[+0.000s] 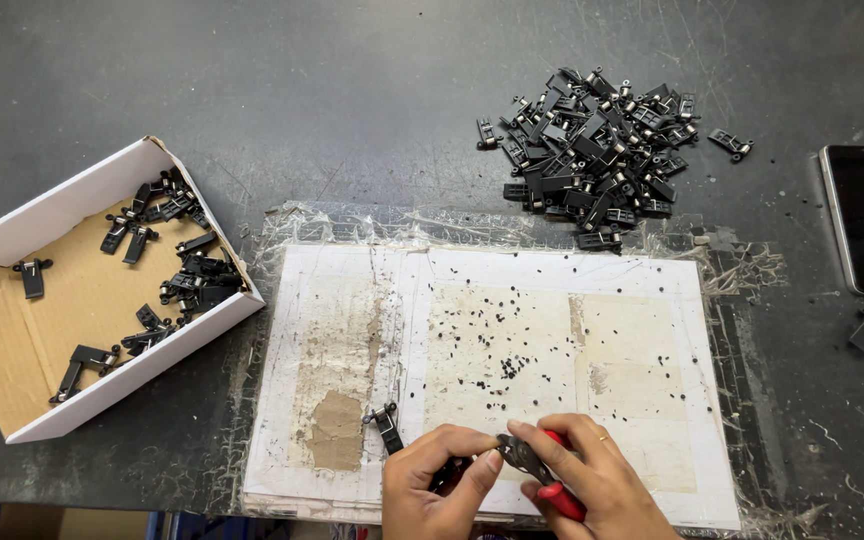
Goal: The person uses red-handled flush cutters to trim small protrusions from black plastic electronic components. They pick each component from a pile, cut the excess, and place the trimmed piece into a white cardboard box. The process is repeated for multiple units.
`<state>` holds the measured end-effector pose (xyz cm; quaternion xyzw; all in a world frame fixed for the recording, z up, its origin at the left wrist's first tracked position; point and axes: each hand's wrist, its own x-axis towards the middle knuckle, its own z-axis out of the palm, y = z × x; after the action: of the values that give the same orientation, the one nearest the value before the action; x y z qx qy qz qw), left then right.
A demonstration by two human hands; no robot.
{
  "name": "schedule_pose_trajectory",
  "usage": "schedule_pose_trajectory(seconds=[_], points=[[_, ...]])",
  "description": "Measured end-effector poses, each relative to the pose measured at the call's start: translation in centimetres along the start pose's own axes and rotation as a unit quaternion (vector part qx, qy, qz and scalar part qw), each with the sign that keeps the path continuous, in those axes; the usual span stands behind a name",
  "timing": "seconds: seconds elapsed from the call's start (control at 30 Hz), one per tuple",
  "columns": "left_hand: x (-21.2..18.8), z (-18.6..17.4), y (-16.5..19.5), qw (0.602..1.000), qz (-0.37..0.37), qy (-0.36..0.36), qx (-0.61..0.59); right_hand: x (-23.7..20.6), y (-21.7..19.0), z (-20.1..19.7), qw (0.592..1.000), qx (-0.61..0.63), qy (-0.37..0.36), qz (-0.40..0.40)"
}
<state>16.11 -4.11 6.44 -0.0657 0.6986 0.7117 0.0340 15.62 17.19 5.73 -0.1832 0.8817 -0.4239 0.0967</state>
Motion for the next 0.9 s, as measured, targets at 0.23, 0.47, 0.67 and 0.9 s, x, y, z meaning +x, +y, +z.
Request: schedule_pose_trajectory(seconds=[0.23,0.47,0.67,0.9], points=[[-0.1,0.1,-0.6,1.000,0.003,-0.001,0.011,0.2,0.4,0.0,0.996,0.033,-0.036,0.079],[0.5,0.7,-4.1,0.977,-0.153,0.043,-0.145,2.3,-0.3,-2.4,0.981,-0.175,0.066,-0.046],[-0.1,0.3,-7.8,0.931,-0.267,-0.010,-0.247,2.6,1.0,-2.0,0.993,-0.024,0.103,-0.050],[-0.8,1.2,-9.1,0.893,-0.295,-0.078,-0.332,0.8,3.2,1.7,0.961,0.271,0.034,-0.043]])
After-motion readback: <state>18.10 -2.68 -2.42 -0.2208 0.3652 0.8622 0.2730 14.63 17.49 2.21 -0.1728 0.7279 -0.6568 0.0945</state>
